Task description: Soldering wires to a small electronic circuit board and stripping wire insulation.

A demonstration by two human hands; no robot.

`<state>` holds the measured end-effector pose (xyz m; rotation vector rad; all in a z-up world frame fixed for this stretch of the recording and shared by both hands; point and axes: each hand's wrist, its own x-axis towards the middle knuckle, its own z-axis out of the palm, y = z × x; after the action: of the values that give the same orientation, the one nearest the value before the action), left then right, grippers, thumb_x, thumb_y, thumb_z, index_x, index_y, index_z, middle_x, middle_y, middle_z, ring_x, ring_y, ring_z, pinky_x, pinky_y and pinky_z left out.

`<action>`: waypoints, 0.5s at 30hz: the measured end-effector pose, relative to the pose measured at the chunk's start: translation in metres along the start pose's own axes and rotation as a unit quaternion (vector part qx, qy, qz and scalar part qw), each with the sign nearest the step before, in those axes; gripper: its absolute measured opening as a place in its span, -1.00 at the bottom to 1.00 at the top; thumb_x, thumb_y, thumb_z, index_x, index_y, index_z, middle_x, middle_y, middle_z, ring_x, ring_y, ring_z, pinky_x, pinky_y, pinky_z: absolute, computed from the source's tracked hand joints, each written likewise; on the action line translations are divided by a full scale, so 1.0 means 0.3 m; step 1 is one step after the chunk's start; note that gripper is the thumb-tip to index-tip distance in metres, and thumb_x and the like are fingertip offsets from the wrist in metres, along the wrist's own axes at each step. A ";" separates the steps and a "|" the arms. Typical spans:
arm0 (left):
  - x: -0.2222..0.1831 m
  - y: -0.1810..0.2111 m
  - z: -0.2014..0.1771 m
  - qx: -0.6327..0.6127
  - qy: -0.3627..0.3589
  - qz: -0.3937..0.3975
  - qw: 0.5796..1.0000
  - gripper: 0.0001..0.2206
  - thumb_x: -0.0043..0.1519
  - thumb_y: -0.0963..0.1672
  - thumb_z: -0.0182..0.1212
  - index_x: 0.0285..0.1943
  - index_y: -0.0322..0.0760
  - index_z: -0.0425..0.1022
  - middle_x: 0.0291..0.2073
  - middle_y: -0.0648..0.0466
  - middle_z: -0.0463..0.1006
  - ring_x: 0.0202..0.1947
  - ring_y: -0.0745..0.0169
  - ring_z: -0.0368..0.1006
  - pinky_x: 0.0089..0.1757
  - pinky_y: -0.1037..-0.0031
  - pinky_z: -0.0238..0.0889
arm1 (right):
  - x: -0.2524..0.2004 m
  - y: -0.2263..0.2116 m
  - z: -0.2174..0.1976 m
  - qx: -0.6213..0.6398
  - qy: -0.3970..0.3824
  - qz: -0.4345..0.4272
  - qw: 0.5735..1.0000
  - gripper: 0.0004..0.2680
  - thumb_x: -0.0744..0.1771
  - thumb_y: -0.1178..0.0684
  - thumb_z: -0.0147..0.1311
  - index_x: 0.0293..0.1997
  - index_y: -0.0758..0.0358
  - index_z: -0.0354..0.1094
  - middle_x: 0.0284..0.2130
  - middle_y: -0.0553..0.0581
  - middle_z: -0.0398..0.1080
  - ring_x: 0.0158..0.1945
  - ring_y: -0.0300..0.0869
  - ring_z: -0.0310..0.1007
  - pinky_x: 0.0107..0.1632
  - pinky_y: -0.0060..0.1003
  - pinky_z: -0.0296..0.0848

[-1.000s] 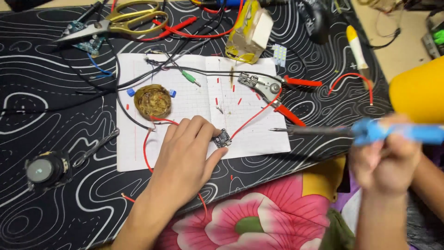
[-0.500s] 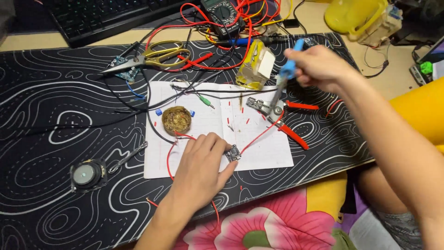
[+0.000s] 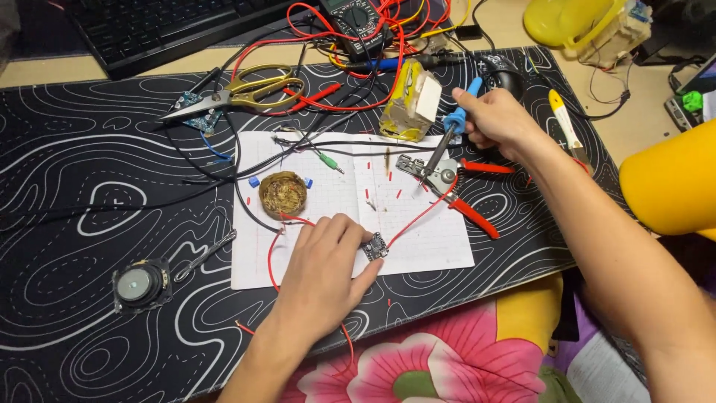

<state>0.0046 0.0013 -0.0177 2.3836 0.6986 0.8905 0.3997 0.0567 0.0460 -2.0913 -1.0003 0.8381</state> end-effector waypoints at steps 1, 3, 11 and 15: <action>0.001 0.001 -0.002 0.001 -0.002 0.001 1.000 -0.69 0.23 -0.10 0.51 0.08 -0.29 0.60 -0.04 0.04 0.55 -0.06 0.07 0.45 0.06 0.23 0.25 | 0.002 -0.005 0.000 0.002 0.001 0.000 1.000 -0.53 0.62 -0.19 0.06 -0.44 0.24 0.35 -0.62 0.02 0.25 -0.65 -0.28 0.14 -0.57 -0.33 0.19; 0.004 0.003 -0.004 -0.001 -0.005 -0.006 1.000 -0.70 0.23 -0.09 0.50 0.08 -0.29 0.61 -0.04 0.04 0.57 -0.04 0.06 0.46 0.06 0.23 0.26 | 0.005 -0.015 -0.003 -0.006 0.012 -0.013 1.000 -0.56 0.62 -0.18 0.06 -0.41 0.22 0.34 -0.60 0.03 0.28 -0.63 -0.27 0.19 -0.54 -0.32 0.25; 0.006 0.007 -0.008 0.005 -0.016 -0.011 1.000 -0.71 0.25 -0.09 0.49 0.08 -0.28 0.61 -0.06 0.04 0.56 -0.06 0.07 0.44 0.04 0.24 0.24 | 0.026 -0.006 -0.027 -0.021 0.025 -0.009 0.999 -0.55 0.62 -0.19 0.08 -0.41 0.22 0.36 -0.59 0.04 0.32 -0.62 -0.27 0.24 -0.54 -0.35 0.28; 0.005 0.009 -0.011 0.004 -0.014 -0.007 1.000 -0.71 0.25 -0.09 0.49 0.07 -0.30 0.61 -0.07 0.03 0.56 -0.08 0.07 0.44 0.04 0.25 0.24 | 0.008 0.001 -0.031 -0.034 0.013 -0.022 0.999 -0.52 0.62 -0.20 0.07 -0.44 0.28 0.40 -0.63 0.06 0.31 -0.65 -0.26 0.21 -0.56 -0.33 0.27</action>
<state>0.0041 0.0012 -0.0132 2.3915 0.7087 0.8486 0.4082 0.0559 0.0506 -2.1237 -1.0713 0.7621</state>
